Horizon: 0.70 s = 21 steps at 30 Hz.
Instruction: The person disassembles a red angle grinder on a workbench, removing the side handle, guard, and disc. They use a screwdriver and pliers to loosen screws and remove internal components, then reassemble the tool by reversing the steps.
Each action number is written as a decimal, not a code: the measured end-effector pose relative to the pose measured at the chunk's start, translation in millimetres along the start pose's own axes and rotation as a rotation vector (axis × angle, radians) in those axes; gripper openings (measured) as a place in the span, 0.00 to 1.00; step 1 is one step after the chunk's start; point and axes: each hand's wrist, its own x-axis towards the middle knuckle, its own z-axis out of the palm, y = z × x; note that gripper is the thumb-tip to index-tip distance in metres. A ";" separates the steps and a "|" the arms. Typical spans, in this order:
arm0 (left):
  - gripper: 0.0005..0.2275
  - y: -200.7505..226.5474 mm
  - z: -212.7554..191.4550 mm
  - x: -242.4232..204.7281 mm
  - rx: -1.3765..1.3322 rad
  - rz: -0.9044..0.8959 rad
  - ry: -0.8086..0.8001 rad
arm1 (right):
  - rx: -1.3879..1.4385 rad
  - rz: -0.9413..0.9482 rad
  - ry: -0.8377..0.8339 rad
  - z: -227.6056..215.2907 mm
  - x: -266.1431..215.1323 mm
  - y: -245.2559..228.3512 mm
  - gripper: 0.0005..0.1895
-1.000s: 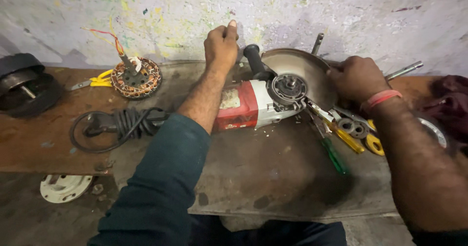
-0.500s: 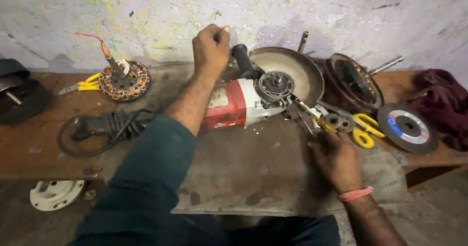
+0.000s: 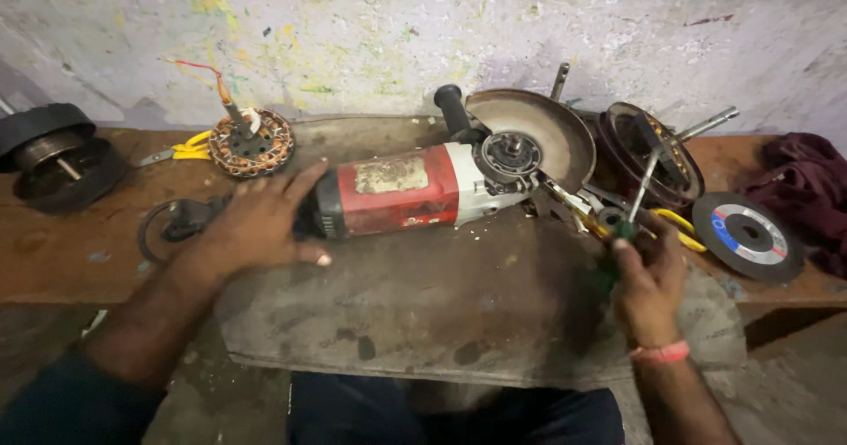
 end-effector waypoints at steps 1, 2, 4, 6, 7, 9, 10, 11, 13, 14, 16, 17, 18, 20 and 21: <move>0.57 -1.0 4.9 -6.8 0.042 -0.086 -0.094 | 0.087 0.049 -0.027 10.0 3.7 0.4 0.23; 0.59 -2.3 8.7 -12.3 0.083 -0.174 -0.187 | 0.109 0.043 -0.026 20.5 6.1 0.4 0.21; 0.57 -5.9 11.1 -12.5 -0.039 -0.207 -0.144 | 0.152 0.030 -0.016 42.3 13.5 -2.2 0.18; 0.48 -3.3 16.9 4.5 -0.254 -0.249 -0.010 | 0.098 0.062 0.026 53.9 23.8 -6.7 0.13; 0.40 -3.6 17.7 20.3 -0.395 -0.287 0.104 | 0.076 0.079 0.045 61.8 32.0 -8.2 0.12; 0.29 -4.0 18.7 57.5 -0.596 -0.335 0.239 | 0.096 0.210 0.055 70.8 59.8 -12.8 0.11; 0.26 0.2 23.4 84.8 -0.657 -0.346 0.258 | 0.106 0.277 0.062 72.7 69.4 -13.5 0.11; 0.25 5.4 29.8 112.7 -0.742 -0.375 0.200 | 0.121 0.294 0.055 73.8 76.8 -12.8 0.09; 0.22 16.2 49.1 166.7 -0.884 -0.467 0.079 | 0.149 0.324 0.043 74.7 86.9 -7.9 0.06; 0.21 19.8 60.6 192.1 -0.942 -0.527 0.016 | 0.170 0.318 0.034 73.1 89.0 -4.0 0.06; 0.18 24.4 86.6 234.8 -1.103 -0.613 -0.030 | 0.207 0.316 0.013 68.3 84.1 8.6 0.06; 0.17 26.1 98.9 253.8 -1.186 -0.652 -0.053 | 0.276 0.279 0.004 64.4 82.6 15.0 0.06; 0.15 26.9 110.6 269.7 -1.219 -0.690 -0.068 | 0.345 0.242 -0.005 61.9 79.8 22.6 0.06; 0.13 30.1 133.4 293.9 -1.281 -0.777 -0.105 | 0.422 0.218 0.001 54.9 72.2 37.6 0.07; 0.14 31.6 140.8 308.9 -1.333 -0.765 -0.203 | 0.433 0.225 0.015 52.8 71.2 43.9 0.09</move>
